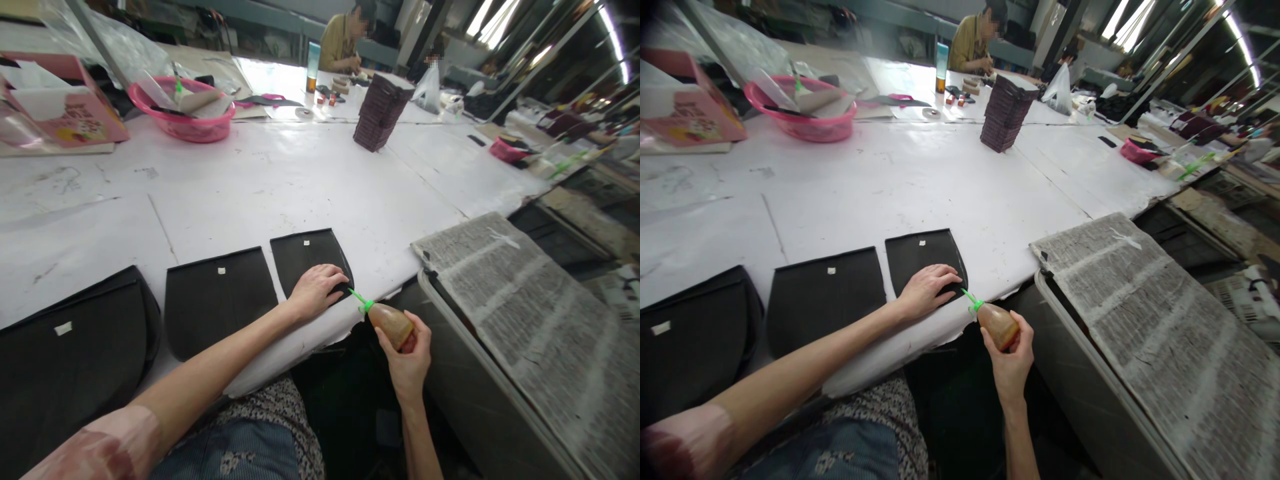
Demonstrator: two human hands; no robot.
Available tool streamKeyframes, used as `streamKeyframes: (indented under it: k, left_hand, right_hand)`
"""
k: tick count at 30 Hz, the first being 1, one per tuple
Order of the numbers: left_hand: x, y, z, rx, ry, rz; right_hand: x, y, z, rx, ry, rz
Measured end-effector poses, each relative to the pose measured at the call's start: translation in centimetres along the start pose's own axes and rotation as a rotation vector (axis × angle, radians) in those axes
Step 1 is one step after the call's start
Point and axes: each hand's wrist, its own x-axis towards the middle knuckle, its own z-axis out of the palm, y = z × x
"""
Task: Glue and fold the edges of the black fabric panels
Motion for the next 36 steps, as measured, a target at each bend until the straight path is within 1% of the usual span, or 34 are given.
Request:
streamKeyframes:
  k: [4, 8, 11, 14, 17, 19, 23, 26, 30, 33, 36]
  left_hand:
    - [0.0, 0.0, 0.1, 0.003, 0.005, 0.001]
    - [0.0, 0.0, 0.2, 0.005, 0.001, 0.001]
    - [0.0, 0.0, 0.1, 0.001, 0.003, 0.001]
    - [0.0, 0.1, 0.0, -0.002, 0.010, 0.003]
    - [0.0, 0.1, 0.0, -0.003, 0.016, 0.001]
    - [0.0, 0.0, 0.1, -0.002, 0.015, 0.002]
    - [0.0, 0.0, 0.3, 0.000, 0.016, 0.001]
    - [0.0, -0.1, 0.3, 0.000, 0.021, 0.001]
    - [-0.1, -0.1, 0.3, 0.004, 0.018, 0.006]
    - [0.0, -0.1, 0.3, 0.005, 0.024, 0.007]
    - [0.0, -0.2, 0.4, 0.000, 0.032, 0.008]
  right_hand:
    - [-0.5, -0.2, -0.5, -0.120, -0.003, -0.088]
    - [-0.6, -1.1, -0.9, -0.260, 0.000, -0.271]
    - [-0.7, -1.7, -0.8, -0.280, 0.002, -0.389]
    - [-0.8, -2.0, -0.3, -0.256, 0.000, -0.413]
    - [-0.8, -1.9, 0.1, -0.261, 0.000, -0.395]
    - [-0.8, -1.7, 0.3, -0.270, 0.024, -0.376]
    - [-0.9, -1.7, 0.3, -0.275, 0.082, -0.339]
    - [-1.1, -2.1, 0.3, -0.290, 0.081, -0.311]
    - [-1.6, -2.5, 0.1, -0.266, 0.035, -0.184]
    - [-1.9, -2.6, 0.1, -0.192, -0.004, -0.096]
    - [-2.2, -2.6, 0.1, -0.105, -0.016, -0.012]
